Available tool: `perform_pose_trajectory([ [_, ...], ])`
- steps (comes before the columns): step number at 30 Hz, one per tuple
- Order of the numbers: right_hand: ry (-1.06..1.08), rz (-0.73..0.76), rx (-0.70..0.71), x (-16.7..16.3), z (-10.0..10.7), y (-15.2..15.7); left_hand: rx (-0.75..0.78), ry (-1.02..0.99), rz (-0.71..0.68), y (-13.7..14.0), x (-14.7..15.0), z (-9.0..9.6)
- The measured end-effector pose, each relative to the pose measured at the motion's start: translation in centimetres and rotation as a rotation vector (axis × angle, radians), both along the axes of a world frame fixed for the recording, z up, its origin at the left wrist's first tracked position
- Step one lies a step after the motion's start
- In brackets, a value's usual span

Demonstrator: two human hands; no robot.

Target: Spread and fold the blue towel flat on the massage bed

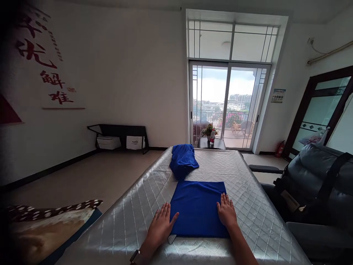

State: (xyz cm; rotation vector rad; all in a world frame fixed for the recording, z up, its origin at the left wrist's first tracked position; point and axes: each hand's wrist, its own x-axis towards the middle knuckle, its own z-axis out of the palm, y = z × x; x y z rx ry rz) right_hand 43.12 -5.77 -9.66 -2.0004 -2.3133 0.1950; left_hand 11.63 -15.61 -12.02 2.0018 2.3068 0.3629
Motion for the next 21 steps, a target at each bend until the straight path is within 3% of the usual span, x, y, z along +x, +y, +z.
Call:
perform_pose_trajectory([
  [3,0.014,0.003,0.008,0.2,-0.3,-0.1,0.091,-0.014,-0.080,2.0,3.9,1.0],
  [8,0.009,0.011,0.019,0.3,0.0,-0.3,0.159,-0.110,-0.462,5.6,14.0,2.4],
  [11,-0.005,0.019,0.019,0.4,0.0,-0.5,0.149,-0.118,-0.486,7.1,17.2,2.1],
  [13,-0.012,0.016,0.018,0.4,0.0,-0.4,0.119,-0.105,-0.420,7.7,16.8,1.5],
  [15,-0.016,0.013,0.016,0.4,-0.2,-0.3,0.093,-0.092,-0.343,8.0,14.6,0.8],
  [21,-0.020,0.006,0.008,0.3,-0.6,0.2,0.048,-0.032,-0.117,7.4,3.9,-0.4],
])
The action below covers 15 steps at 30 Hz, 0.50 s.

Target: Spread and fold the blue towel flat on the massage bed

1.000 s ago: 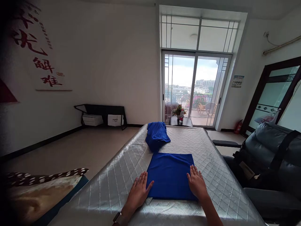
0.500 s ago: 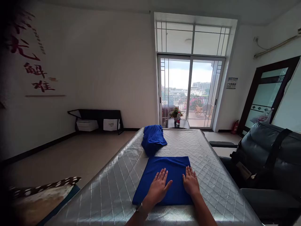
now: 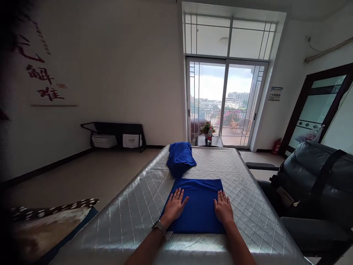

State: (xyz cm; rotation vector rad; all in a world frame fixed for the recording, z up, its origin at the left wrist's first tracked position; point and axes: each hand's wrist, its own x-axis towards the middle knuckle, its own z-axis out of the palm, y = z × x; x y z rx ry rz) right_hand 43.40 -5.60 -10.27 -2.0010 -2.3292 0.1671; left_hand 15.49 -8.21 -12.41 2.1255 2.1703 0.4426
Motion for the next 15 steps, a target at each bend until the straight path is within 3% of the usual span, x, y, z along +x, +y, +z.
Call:
perform_pose_trajectory([
  [5,-0.013,-0.018,-0.012,-0.2,-0.2,0.0,-0.031,0.027,0.074,-1.3,-4.3,-0.5],
  [10,-0.047,-0.018,-0.017,-0.4,0.5,1.0,-0.019,0.016,0.078,-1.5,-4.3,-0.8],
  [15,-0.058,0.019,0.018,-1.2,1.8,4.8,-0.004,0.005,0.078,-1.5,-4.3,-0.8],
])
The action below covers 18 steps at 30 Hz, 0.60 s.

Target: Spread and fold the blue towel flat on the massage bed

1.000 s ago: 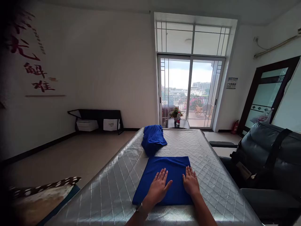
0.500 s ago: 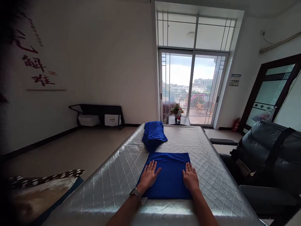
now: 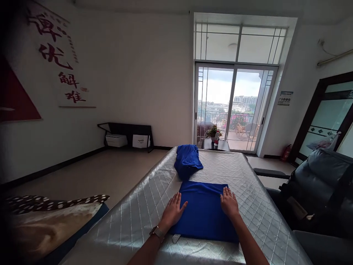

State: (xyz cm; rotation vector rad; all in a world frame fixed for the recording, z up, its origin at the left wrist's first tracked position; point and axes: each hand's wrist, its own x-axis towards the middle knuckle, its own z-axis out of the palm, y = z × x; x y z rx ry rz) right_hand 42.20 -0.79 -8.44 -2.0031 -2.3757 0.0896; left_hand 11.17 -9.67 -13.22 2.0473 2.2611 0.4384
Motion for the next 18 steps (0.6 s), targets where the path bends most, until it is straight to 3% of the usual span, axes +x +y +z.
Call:
perform_pose_trajectory([
  [6,0.023,-0.002,-0.001,-1.0,-0.9,3.3,0.001,-0.003,0.003,0.0,-0.2,-0.2],
  [13,0.034,-0.047,0.014,-0.6,-3.2,4.1,-0.022,0.020,0.009,0.5,-0.3,-0.5],
  [18,0.035,-0.054,0.018,-0.4,-3.8,4.5,-0.010,0.056,0.035,0.8,0.5,0.4],
])
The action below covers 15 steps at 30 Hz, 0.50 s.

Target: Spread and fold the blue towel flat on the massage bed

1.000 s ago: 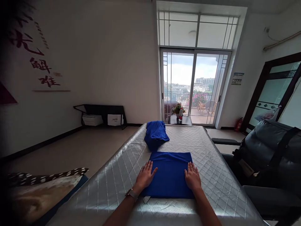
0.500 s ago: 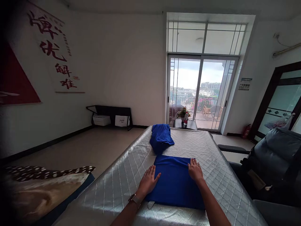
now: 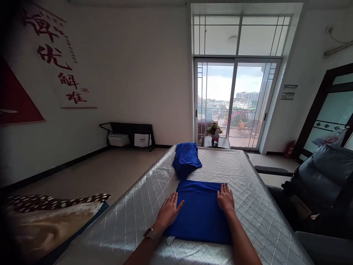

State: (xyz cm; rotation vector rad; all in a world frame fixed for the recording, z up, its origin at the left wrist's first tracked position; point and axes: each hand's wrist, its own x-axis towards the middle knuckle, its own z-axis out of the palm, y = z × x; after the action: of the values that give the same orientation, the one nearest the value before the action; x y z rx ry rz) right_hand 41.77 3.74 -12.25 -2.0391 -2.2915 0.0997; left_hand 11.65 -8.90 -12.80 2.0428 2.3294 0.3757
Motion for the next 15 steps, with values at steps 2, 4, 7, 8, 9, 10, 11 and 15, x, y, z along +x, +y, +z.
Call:
perform_pose_trajectory([
  [2,0.003,-0.002,0.002,0.0,-0.1,0.1,0.033,-0.011,-0.063,0.5,1.3,0.8],
  [4,0.006,-0.003,0.001,0.0,-0.1,0.1,0.059,-0.031,-0.161,1.5,3.7,1.7],
  [7,0.005,0.001,-0.003,0.1,0.0,0.0,0.080,-0.056,-0.324,3.7,9.1,2.7],
  [8,0.004,0.007,-0.005,0.1,0.1,-0.1,0.085,-0.065,-0.374,4.5,11.0,2.9],
  [9,0.001,0.016,-0.007,0.2,0.2,-0.2,0.090,-0.074,-0.418,5.4,13.0,3.1],
  [10,-0.002,0.027,-0.009,0.3,0.3,-0.3,0.094,-0.084,-0.456,6.3,14.7,3.2],
  [11,-0.006,0.037,-0.011,0.4,0.4,-0.4,0.098,-0.094,-0.482,7.1,16.2,3.2],
  [15,-0.016,0.040,-0.024,0.5,0.8,-0.6,0.089,-0.125,-0.453,9.4,18.6,2.8],
])
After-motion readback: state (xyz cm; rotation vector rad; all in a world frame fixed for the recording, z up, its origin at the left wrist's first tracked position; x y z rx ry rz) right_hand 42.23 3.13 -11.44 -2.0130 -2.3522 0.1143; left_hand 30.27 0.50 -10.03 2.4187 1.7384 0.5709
